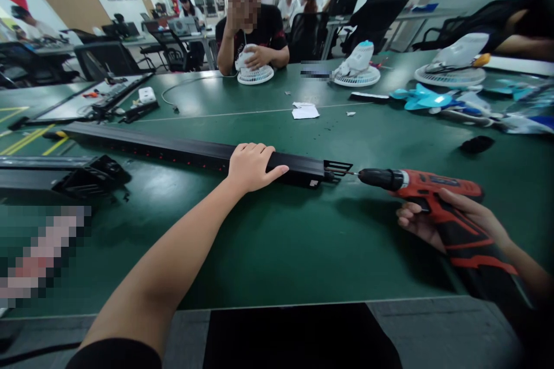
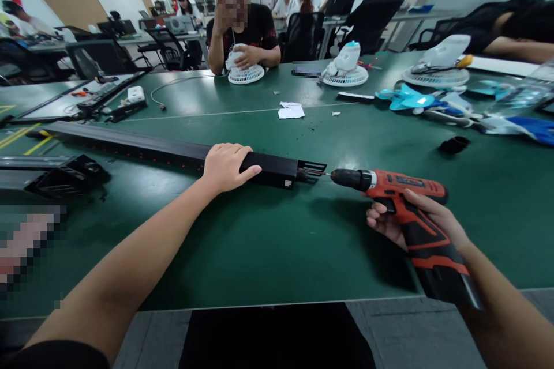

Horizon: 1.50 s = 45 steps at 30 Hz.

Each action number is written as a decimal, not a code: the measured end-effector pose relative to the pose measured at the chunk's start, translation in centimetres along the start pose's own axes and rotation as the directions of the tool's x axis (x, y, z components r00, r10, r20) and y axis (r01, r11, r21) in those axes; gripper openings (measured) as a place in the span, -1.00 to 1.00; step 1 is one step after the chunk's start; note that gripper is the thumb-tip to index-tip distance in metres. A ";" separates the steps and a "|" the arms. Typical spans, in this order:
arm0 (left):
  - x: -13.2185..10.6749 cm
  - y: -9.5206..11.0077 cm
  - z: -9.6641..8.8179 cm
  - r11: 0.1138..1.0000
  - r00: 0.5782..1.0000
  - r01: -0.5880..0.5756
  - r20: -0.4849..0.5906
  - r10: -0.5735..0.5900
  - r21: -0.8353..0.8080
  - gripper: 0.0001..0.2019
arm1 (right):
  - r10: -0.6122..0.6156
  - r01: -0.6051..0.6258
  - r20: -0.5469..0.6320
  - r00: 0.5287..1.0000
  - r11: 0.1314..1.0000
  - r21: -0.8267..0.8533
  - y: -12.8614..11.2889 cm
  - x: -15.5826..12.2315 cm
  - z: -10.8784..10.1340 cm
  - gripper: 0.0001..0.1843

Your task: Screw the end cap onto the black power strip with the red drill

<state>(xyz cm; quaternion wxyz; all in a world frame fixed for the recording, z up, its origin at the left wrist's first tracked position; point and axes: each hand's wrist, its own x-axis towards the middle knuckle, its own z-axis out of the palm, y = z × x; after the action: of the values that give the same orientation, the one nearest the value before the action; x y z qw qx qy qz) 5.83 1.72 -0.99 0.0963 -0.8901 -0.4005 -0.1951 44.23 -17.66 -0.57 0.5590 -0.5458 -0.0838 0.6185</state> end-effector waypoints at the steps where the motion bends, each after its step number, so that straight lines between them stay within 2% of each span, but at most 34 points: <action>1: 0.0 0.0 0.0 1.000 1.000 -0.001 0.002 0.001 0.000 -0.29 | -0.008 0.008 0.011 1.000 1.000 -0.009 0.0 0.0 0.0 -0.68; 7: 0.0 0.0 -0.1 1.000 1.000 0.007 0.011 -0.007 -0.002 -0.29 | 0.016 -0.016 0.000 1.000 0.999 0.034 0.1 -0.1 -0.2 -0.52; 12: 0.0 0.2 -0.3 1.000 1.000 0.010 0.026 -0.010 -0.001 -0.29 | -0.003 0.002 0.027 1.000 1.000 0.012 0.0 0.1 -0.4 -0.51; 22: -0.1 0.1 0.2 1.000 1.000 0.011 -0.029 -0.012 -0.014 -0.32 | 0.022 -0.024 0.066 0.998 0.999 0.031 0.0 0.2 -0.9 -0.46; 27: -0.2 -0.1 0.4 1.000 0.998 0.005 -0.055 -0.005 -0.009 -0.30 | 0.005 -0.009 0.155 0.988 1.000 0.027 0.1 0.9 -1.7 -0.48; 45: -0.2 -0.2 0.8 1.000 0.996 -0.003 -0.085 0.002 -0.019 -0.29 | 0.028 -0.038 0.162 0.986 0.998 0.058 0.2 1.3 -2.3 -0.51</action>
<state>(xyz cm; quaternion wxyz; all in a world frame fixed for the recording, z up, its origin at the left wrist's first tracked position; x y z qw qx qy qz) 5.76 1.97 -1.76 0.1051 -0.8823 -0.3931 -0.2366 46.12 -17.89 -2.32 0.5565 -0.4781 -0.1009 0.6719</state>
